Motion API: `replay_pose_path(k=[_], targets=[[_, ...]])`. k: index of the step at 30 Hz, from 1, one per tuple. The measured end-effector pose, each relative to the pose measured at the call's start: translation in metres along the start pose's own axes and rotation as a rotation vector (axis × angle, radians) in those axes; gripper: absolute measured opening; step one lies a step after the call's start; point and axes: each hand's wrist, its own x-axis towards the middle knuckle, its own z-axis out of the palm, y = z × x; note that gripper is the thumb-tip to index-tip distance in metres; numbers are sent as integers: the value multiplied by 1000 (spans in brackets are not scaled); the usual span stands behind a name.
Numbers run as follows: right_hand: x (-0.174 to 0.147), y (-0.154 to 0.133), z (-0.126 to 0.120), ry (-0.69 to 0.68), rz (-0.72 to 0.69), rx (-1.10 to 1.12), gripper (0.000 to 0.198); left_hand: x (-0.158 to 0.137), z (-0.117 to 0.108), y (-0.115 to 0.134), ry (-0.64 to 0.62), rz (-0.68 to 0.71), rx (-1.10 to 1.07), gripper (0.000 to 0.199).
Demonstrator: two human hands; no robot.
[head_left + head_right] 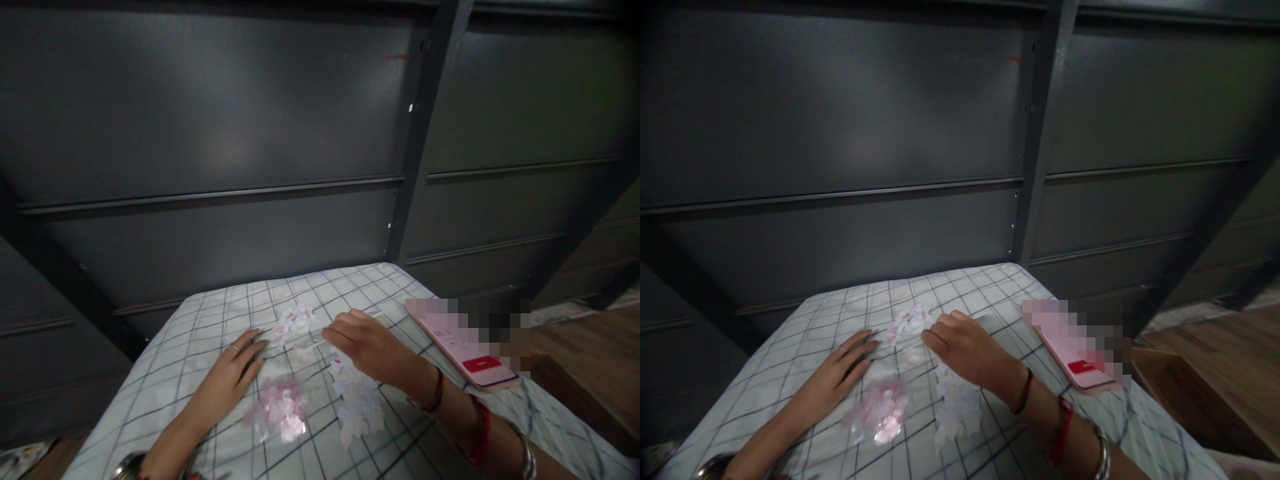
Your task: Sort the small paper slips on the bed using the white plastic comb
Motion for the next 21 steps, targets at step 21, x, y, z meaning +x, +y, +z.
replay_pose_path(k=[21], targets=[[-7,7,-20,6,9,68,31,0,-3,1,3,10,-9,35]])
